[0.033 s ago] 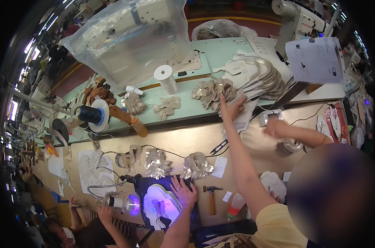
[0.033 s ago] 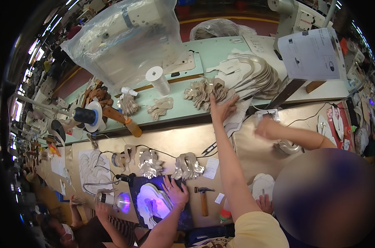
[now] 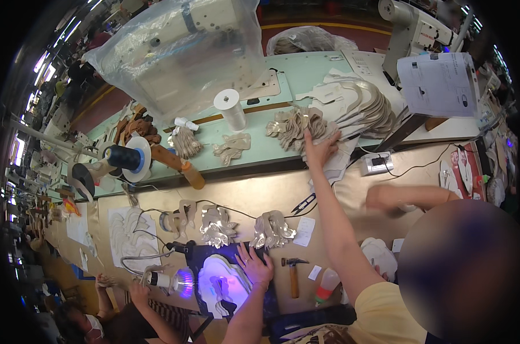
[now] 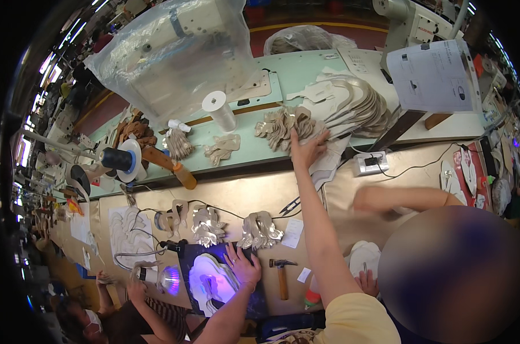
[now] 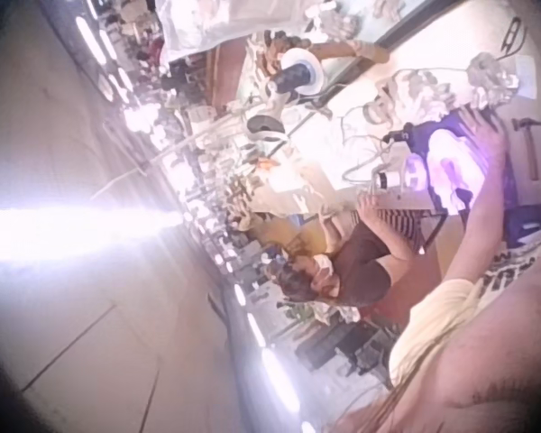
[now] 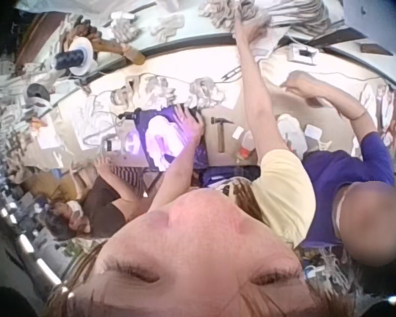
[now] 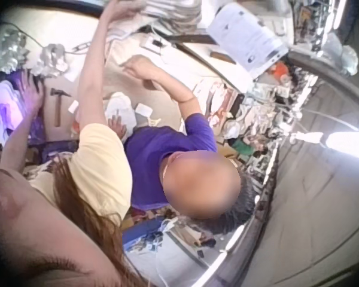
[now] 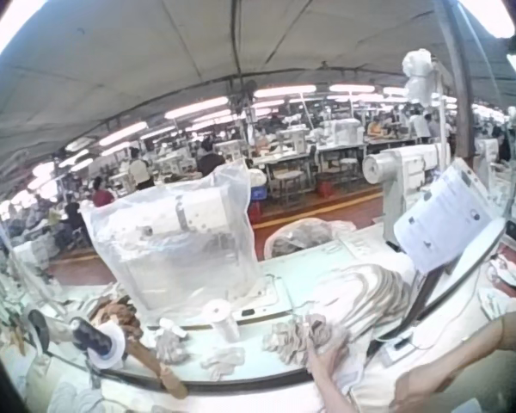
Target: The person assembles small metallic decorative parts by hand at a workbench. They pick up parts, align them, and place them into stacks while coworkers work nearby.
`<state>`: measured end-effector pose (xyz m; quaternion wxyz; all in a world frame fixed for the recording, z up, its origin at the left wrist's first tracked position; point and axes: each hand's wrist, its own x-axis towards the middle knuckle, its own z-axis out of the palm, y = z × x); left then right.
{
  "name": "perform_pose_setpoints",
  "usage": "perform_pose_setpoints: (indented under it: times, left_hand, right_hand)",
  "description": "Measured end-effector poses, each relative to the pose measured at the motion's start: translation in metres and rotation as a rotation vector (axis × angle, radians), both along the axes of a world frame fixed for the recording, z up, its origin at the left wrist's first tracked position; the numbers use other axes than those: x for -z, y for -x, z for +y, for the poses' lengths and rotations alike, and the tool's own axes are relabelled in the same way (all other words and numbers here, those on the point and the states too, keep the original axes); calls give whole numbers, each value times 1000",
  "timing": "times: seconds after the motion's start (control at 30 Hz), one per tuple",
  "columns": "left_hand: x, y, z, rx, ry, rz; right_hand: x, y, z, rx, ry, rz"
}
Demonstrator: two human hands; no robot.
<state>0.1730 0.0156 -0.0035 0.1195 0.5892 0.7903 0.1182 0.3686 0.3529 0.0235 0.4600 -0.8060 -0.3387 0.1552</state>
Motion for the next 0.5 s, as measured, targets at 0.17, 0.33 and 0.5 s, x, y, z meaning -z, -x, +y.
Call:
perform_pose_setpoints:
  times: [0.17,0.33,0.5]
  left_hand:
    - [0,0,-1,9,-21,-16]
    - [1,-1,7,20,-27,-7]
    - [2,0,7,12,1,-2]
  right_hand:
    - [14,18,27,-294,-186,-38]
    - [16,15,90,-452,-26,117]
    - [-11,-19,100,-643,321,-111]
